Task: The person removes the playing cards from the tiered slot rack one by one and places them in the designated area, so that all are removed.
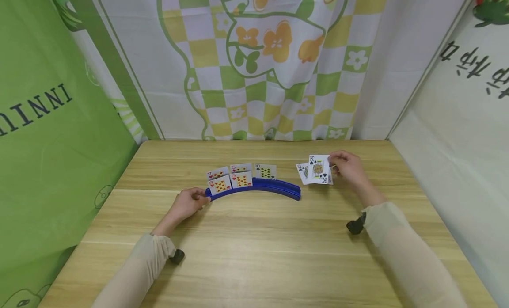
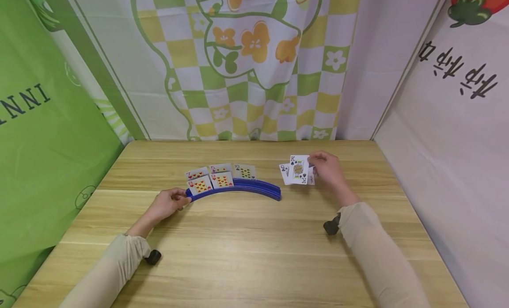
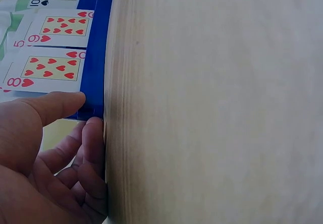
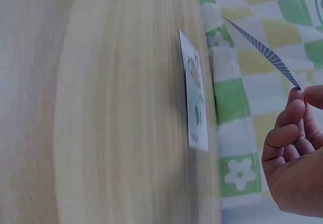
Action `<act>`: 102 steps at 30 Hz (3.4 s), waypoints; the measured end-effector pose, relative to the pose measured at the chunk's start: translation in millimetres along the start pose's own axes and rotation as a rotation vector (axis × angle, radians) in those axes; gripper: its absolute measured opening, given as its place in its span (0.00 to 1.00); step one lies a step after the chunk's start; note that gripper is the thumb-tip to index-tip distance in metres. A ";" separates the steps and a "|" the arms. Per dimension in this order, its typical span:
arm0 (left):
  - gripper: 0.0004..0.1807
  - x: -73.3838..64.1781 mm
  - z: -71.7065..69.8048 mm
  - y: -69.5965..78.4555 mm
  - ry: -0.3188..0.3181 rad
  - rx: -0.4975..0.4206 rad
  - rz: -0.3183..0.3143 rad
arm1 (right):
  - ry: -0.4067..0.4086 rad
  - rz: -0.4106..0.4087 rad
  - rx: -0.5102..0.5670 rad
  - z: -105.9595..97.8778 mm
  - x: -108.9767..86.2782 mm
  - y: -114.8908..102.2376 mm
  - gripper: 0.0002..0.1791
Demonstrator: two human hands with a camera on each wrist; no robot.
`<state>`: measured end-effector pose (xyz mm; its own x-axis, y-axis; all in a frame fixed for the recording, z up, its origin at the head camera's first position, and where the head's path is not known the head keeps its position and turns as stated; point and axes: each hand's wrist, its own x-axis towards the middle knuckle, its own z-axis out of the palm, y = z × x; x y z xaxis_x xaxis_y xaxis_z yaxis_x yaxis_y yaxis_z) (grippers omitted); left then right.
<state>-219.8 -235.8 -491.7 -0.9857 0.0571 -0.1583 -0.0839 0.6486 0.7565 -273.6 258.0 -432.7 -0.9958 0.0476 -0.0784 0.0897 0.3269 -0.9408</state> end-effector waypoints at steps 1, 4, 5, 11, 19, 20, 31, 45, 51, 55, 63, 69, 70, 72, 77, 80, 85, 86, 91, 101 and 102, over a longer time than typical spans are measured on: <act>0.20 0.1 0.0 -0.1 0.000 0.000 0.001 | 0.002 0.003 -0.003 -2.3 1.0 1.2 0.18; 0.21 0.5 0.2 -0.6 0.002 0.001 0.002 | 0.009 0.022 -0.016 -8.9 4.9 5.7 0.19; 0.21 0.5 0.2 -0.6 0.003 0.000 0.003 | 0.013 0.030 -0.023 -10.7 5.9 7.0 0.19; 0.20 0.0 0.0 -0.1 0.006 0.000 0.007 | 0.019 0.065 -0.038 -20.5 10.7 12.9 0.20; 0.19 0.1 0.1 -0.2 0.012 0.004 0.005 | 0.016 0.086 -0.032 -28.9 15.0 15.1 0.21; 0.19 0.1 0.0 0.0 0.011 0.005 0.007 | 0.018 0.085 -0.033 -29.6 15.5 15.7 0.22; 0.20 -1.4 -0.9 1.4 0.009 0.013 0.012 | 0.045 0.129 -0.078 -36.4 26.8 24.2 0.21; 0.20 0.4 -0.6 -0.6 0.009 0.030 0.012 | 0.030 0.100 -0.399 -40.6 38.2 40.5 0.22; 0.21 0.0 -1.7 0.6 0.003 0.029 0.008 | 0.000 0.133 -0.508 -41.1 38.4 43.4 0.24; 0.21 0.0 -1.6 1.0 -0.002 0.026 0.000 | 0.000 0.197 -0.519 -39.7 37.6 44.0 0.24; 0.21 0.2 -0.2 -0.5 -0.001 0.032 -0.005 | 0.003 0.168 -0.531 -42.7 37.5 49.3 0.21; 0.21 0.0 -0.1 -0.5 0.002 0.024 0.004 | 0.010 0.169 -0.518 -43.5 36.1 47.9 0.21; 0.21 0.0 -0.2 -0.4 0.002 0.024 0.004 | 0.011 0.171 -0.518 -43.0 35.5 47.1 0.22; 0.20 0.0 -0.3 -0.2 0.004 0.025 0.004 | 0.012 0.166 -0.512 -42.1 34.7 46.4 0.23; 0.20 0.2 -0.2 -0.5 0.008 0.026 0.003 | 0.015 0.126 -0.511 -40.2 31.4 42.0 0.23; 0.20 0.3 -0.1 -0.8 0.007 0.027 0.004 | 0.022 0.108 -0.505 -38.9 29.7 39.1 0.24; 0.20 0.2 -0.3 -0.8 0.005 0.030 0.003 | 0.033 0.081 -0.491 -35.0 28.0 35.5 0.24; 0.20 0.0 -0.3 -0.7 0.005 0.029 0.000 | 0.034 0.078 -0.481 -34.0 27.4 34.4 0.24; 0.20 -1.1 -1.0 0.4 0.003 0.022 -0.008 | 0.029 0.087 -0.383 -29.9 25.4 30.0 0.21; 0.20 -1.8 -1.1 0.8 0.002 0.012 -0.008 | -0.021 0.105 -0.215 -25.4 23.9 32.7 0.22; 0.20 -1.8 -1.1 1.1 0.002 0.011 -0.009 | -0.023 0.102 -0.212 -24.7 23.7 32.9 0.21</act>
<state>-218.2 -236.0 -489.9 -0.9853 0.0500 -0.1636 -0.0909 0.6572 0.7482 -293.8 293.2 -457.4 -0.9813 0.0702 -0.1791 0.1896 0.5126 -0.8374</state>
